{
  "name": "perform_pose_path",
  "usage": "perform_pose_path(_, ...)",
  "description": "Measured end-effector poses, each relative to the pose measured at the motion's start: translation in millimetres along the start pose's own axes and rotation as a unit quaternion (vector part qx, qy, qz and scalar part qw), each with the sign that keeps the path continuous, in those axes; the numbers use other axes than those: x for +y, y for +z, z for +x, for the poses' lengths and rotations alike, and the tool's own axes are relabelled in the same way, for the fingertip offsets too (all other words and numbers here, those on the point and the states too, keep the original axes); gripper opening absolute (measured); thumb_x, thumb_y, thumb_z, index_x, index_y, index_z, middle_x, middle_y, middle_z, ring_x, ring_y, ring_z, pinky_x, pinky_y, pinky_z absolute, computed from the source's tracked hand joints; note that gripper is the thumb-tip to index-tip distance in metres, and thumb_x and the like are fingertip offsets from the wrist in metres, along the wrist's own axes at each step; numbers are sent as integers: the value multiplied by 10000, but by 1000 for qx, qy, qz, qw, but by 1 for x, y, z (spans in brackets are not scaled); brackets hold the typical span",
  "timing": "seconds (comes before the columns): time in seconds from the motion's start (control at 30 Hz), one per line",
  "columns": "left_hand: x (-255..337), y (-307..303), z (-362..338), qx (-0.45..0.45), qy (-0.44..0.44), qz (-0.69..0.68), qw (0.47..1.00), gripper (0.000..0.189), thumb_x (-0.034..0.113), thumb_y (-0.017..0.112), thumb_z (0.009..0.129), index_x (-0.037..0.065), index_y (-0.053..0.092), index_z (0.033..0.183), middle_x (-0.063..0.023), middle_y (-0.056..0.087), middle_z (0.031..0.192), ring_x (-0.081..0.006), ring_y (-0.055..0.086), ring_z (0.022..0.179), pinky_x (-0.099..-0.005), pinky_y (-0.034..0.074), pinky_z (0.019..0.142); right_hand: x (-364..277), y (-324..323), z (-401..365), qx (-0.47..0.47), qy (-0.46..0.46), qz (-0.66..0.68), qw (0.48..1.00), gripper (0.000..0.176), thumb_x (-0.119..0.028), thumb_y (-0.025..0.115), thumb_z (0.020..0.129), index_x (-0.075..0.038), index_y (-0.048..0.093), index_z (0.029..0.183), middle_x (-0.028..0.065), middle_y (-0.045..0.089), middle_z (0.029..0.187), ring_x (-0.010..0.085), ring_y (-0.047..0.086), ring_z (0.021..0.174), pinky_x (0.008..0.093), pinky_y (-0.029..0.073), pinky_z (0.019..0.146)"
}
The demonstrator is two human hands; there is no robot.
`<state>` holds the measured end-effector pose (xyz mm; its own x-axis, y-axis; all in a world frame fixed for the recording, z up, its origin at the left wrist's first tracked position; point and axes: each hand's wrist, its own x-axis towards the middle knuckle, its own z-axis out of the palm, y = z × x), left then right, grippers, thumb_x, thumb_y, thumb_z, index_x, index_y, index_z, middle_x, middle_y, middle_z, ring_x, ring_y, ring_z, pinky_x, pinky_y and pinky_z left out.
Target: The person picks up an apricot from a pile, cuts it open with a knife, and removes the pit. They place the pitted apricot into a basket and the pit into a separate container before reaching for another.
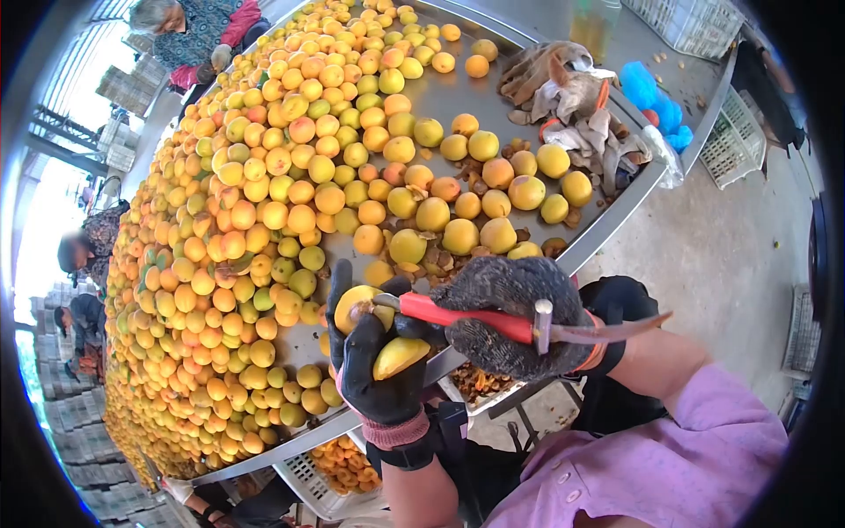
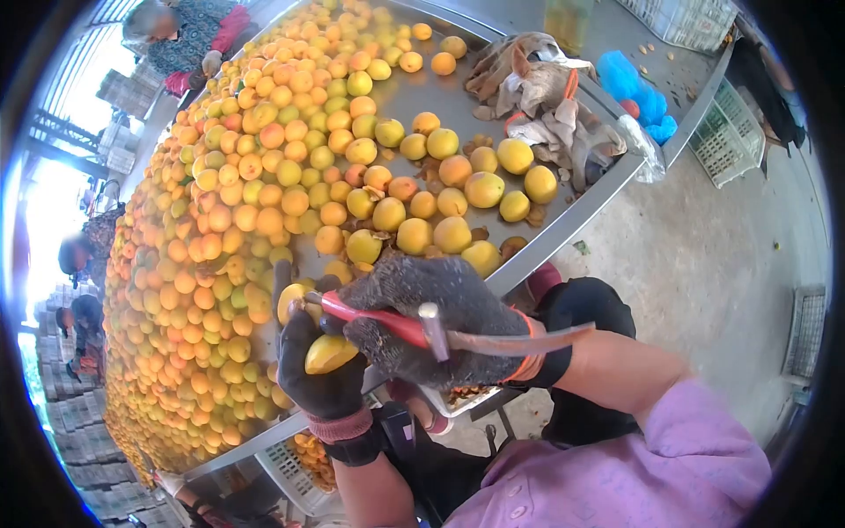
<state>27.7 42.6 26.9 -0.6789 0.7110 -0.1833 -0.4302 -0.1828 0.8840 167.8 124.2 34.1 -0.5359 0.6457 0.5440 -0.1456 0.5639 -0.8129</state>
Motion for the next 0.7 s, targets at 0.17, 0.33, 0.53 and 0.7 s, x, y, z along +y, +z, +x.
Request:
perform_pose_path(0.17,3,2,-3,31,-31,9,999,248,-44,671,717,-71,578,946,-150,649,903,-218,635,807,-305,508,726,0,8,5,26,59,97,993,194,-137,652,803,-28,634,962,114,649,780,210,633,662,302,486,581)
perform_pose_path(0.33,-10,-10,2,-78,167,149,971,194,-52,614,759,-79,568,946,-204,571,1112,-237,627,829,-307,510,733,-2,12,11,11,116,112,987,169,-137,663,797,-8,640,904,105,642,738,182,617,636,291,477,565)
perform_pose_path(0.53,9,-15,4,-145,-45,34,988,441,-19,536,788,-43,425,1215,-200,547,1074,-279,642,722,-350,542,635,7,-6,29,-74,205,217,952,203,-210,654,832,-23,624,904,29,629,714,76,561,582,230,444,500)
perform_pose_path(0.7,19,-20,3,-188,-95,104,972,506,-82,592,760,-25,402,1226,-189,595,953,-258,643,706,-370,554,639,18,-13,36,-123,277,261,916,231,-195,686,806,-1,632,918,42,624,737,83,579,598,210,462,509)
